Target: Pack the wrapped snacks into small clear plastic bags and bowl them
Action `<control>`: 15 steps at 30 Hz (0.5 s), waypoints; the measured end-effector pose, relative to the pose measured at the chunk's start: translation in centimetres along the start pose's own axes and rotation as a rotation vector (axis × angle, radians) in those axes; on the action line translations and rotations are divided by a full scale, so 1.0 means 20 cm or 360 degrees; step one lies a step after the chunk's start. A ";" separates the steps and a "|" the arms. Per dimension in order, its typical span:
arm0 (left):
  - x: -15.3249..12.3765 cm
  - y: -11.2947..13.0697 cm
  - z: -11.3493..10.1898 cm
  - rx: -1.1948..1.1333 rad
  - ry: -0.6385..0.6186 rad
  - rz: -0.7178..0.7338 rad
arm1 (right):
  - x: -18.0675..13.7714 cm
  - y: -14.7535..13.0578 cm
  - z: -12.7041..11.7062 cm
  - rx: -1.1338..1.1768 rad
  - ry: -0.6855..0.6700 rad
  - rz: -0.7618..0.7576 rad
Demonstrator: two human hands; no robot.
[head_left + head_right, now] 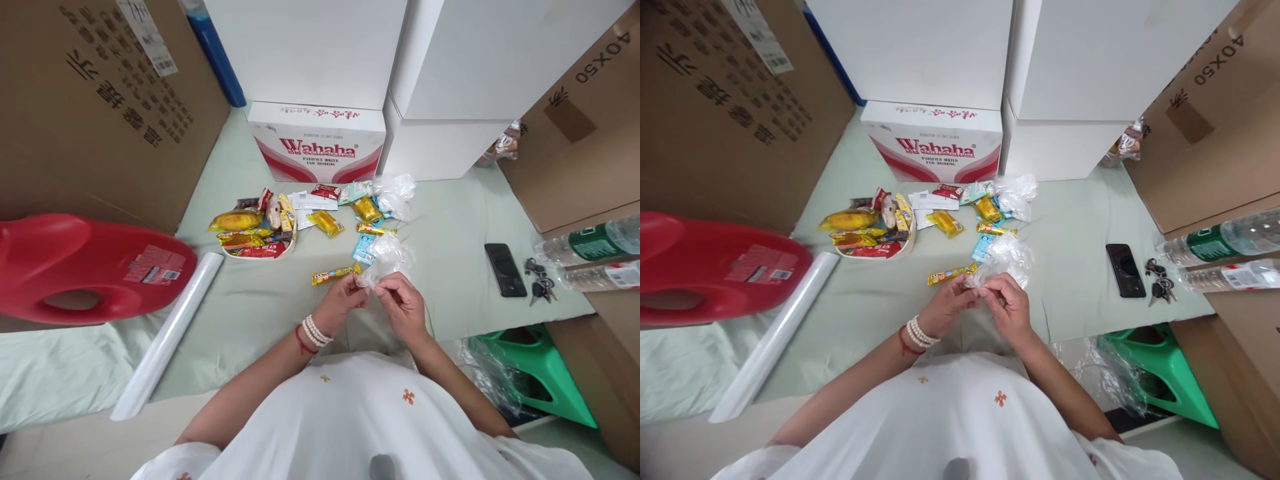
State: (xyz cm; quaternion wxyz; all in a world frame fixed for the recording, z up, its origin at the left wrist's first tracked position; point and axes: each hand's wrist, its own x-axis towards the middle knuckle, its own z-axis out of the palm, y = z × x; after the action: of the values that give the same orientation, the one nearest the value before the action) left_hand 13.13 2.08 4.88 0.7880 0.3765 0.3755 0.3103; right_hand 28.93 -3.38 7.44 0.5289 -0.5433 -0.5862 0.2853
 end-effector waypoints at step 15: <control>0.01 0.08 0.01 0.0045 0.0059 0.0053 | 0.07 -0.06 0.02 -0.0161 -0.0086 -0.0090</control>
State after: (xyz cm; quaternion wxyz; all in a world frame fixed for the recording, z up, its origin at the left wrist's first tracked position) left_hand 13.01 2.94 6.14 0.7703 0.3880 0.3880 0.3250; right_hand 28.31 -2.35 8.90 0.4926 -0.5447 -0.6290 0.2549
